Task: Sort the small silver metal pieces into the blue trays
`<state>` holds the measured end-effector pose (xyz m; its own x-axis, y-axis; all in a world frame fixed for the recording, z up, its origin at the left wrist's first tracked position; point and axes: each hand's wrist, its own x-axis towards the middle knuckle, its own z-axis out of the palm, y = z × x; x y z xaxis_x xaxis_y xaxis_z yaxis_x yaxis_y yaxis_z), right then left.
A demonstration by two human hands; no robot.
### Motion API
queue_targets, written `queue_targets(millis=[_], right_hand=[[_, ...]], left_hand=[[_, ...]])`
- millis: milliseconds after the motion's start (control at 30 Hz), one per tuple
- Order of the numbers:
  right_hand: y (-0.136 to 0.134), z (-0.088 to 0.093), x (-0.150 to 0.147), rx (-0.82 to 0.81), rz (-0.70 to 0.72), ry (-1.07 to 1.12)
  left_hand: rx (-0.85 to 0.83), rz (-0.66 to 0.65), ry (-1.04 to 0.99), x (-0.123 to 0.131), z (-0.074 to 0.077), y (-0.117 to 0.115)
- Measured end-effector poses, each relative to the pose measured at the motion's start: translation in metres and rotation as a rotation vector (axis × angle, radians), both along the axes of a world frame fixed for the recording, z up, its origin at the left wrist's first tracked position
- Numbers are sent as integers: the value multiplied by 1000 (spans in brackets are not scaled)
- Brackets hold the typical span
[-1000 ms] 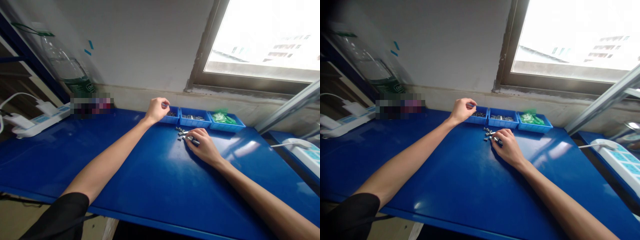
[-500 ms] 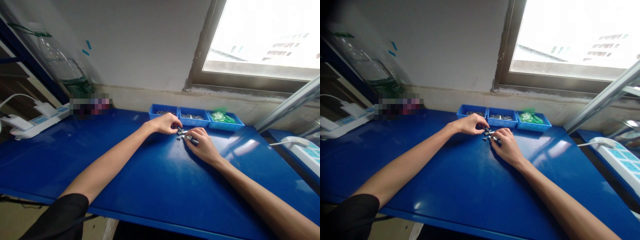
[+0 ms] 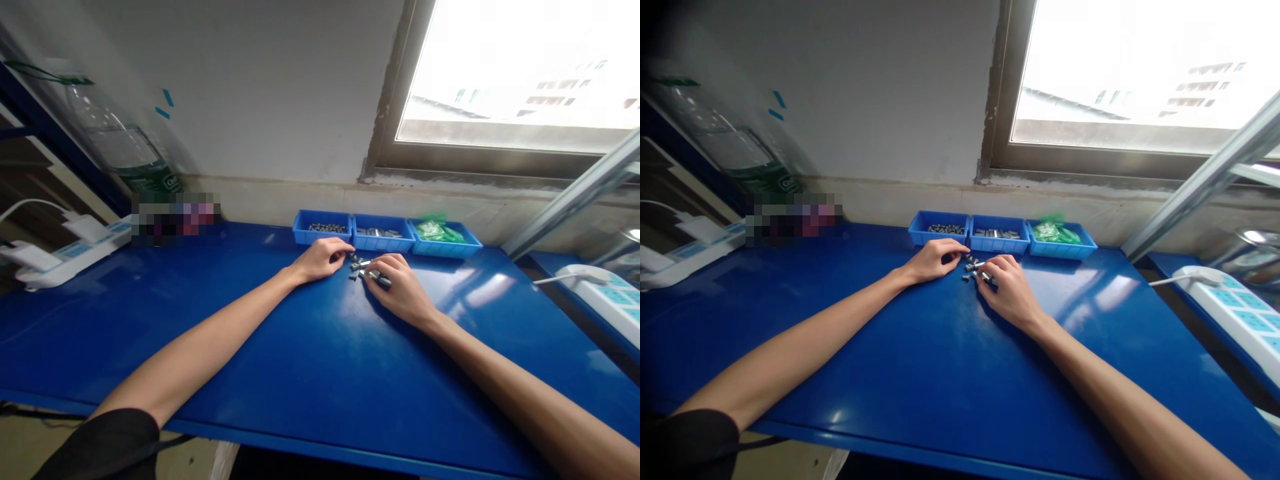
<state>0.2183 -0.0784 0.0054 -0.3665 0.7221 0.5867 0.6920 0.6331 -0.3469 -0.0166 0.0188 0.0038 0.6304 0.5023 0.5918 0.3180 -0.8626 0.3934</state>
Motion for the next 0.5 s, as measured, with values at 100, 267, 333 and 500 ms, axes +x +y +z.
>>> queue_targets(millis=[100,267,333,500], right_hand=[[0,0,0,-2,0,1],[1,-2,1,-3,2,5],[1,-2,1,0,6,5],[1,-3,0,-6,4,6]], left_hand=[[88,61,-52,-1,-7,-4],[246,100,-42,-3,-6,-8],[312,131,-54,-3,-5,-9],[347,219,-130,-4,-6,-6]])
